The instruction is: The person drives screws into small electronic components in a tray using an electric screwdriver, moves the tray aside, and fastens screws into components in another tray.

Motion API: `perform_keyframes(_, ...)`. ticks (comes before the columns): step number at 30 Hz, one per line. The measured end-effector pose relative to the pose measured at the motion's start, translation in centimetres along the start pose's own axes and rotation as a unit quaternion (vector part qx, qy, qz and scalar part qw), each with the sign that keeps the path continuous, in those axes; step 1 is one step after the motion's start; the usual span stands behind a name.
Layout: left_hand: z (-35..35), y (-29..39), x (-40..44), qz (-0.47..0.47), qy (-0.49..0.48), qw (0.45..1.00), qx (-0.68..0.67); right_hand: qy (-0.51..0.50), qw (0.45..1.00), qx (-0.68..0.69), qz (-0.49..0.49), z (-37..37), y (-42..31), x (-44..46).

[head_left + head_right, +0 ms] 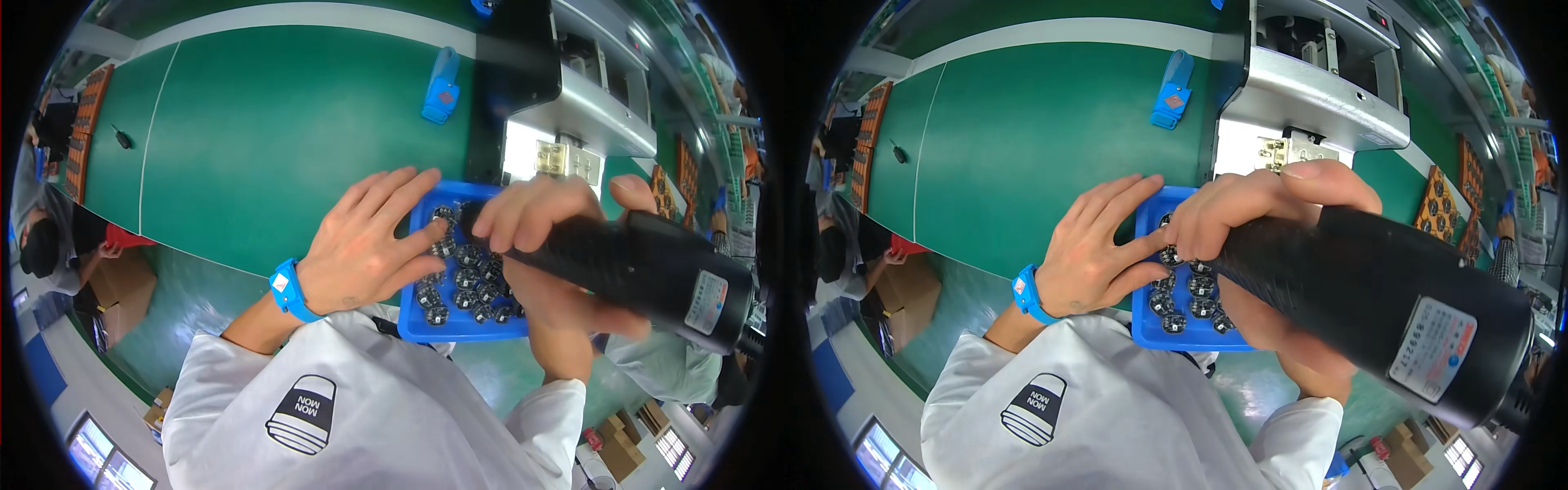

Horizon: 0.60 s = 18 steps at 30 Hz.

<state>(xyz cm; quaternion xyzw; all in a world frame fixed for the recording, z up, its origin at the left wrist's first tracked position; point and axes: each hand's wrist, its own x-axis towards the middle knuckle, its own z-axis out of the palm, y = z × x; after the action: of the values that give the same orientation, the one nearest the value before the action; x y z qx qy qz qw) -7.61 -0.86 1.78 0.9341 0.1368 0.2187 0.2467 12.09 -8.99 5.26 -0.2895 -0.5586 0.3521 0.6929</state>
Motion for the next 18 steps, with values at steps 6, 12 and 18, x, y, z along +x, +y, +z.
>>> perform_keyframes(6,0.03,0.05,-0.01,-0.007,0.001,1.000,-0.013,0.028,1.000,0.002,0.000,0.83,0.48,0.06)
perform_keyframes(12,0.03,-0.01,0.06,-0.006,-0.001,1.000,-0.013,0.014,1.000,-0.002,-0.014,0.84,0.80,0.21)
perform_keyframes(18,0.10,0.02,0.10,-0.004,0.001,1.000,-0.014,0.038,0.999,0.003,-0.003,1.13,0.72,0.12)
